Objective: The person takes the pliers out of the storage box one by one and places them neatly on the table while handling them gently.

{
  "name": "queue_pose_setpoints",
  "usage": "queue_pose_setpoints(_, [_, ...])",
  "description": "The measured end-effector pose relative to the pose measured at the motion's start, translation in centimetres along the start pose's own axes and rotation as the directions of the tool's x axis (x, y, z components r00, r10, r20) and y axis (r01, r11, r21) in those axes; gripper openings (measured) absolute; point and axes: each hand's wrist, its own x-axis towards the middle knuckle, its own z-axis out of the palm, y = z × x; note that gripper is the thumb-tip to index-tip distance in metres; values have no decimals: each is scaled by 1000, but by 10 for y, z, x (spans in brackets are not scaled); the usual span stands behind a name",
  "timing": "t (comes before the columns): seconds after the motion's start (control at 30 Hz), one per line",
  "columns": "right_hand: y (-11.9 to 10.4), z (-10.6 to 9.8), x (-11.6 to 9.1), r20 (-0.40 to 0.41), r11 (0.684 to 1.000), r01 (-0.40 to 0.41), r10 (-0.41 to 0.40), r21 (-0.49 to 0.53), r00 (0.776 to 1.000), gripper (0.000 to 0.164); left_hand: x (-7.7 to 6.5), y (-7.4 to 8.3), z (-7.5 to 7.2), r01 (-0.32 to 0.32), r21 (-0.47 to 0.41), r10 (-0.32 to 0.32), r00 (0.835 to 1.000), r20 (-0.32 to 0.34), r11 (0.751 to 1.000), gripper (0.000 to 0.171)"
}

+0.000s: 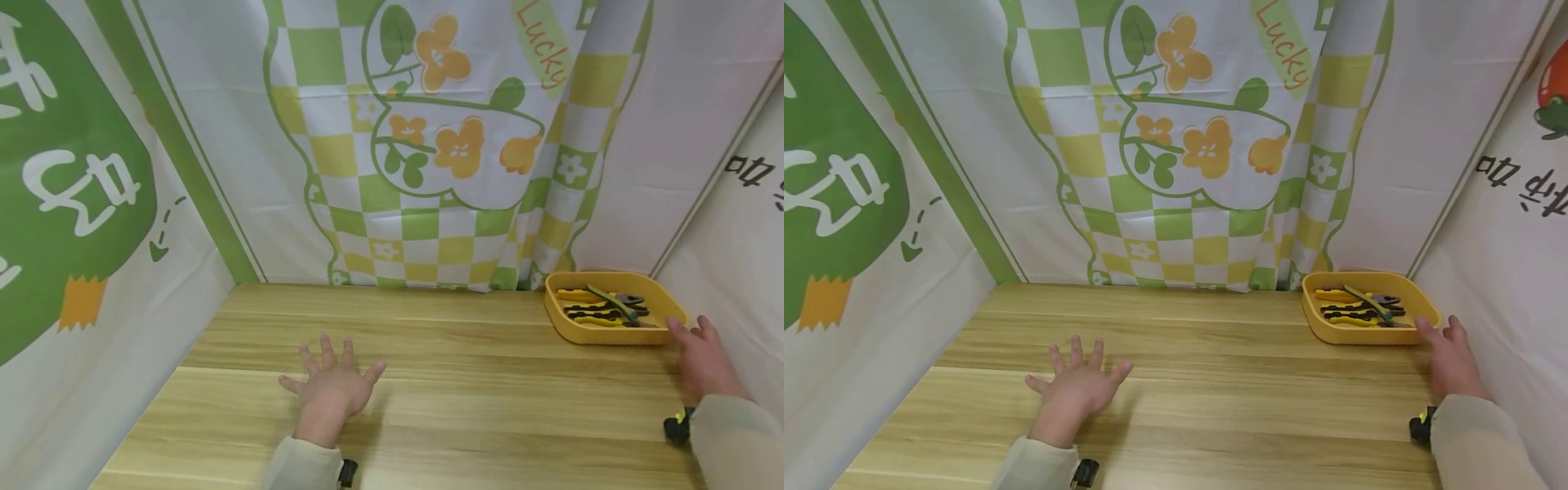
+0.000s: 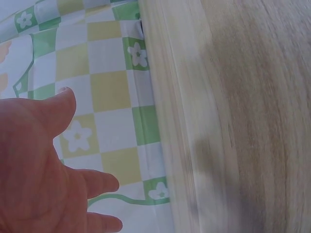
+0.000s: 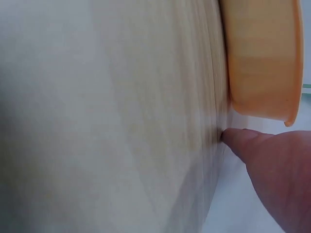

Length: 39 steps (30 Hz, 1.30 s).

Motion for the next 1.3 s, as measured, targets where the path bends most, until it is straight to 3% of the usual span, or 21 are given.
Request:
queue_pose_setpoints(0.07, [1,-2,4,3,999,11,-11,-50,1000,99,0,0,0,1,-3,-1,1000,5,1000,99])
queue_pose_setpoints(0.3, [2,-9,19,13,999,-28,28,-33,1000,99,-1,0,0,4,-6,-4,1000,8,1000,99])
queue_pose_setpoints(0.53, [2,-12,27,-9,975,-1,-1,-224,1000,90,-1,-2,0,8,5,-8,1000,1,1000,102])
queue_pose_setpoints(0.83, [-4,-4,31,-99,986,-91,78,-138,992,87,-1,-2,1,9,5,-9,1000,1,1000,101])
queue_pose_setpoints(1.1, [-9,-5,30,14,997,-73,73,13,997,88,-1,-2,1,7,2,-7,1000,3,1000,98])
queue_pose_setpoints(1.3, [-7,-7,29,78,996,-81,77,46,994,89,-2,-3,0,9,-4,-9,1000,0,1000,97])
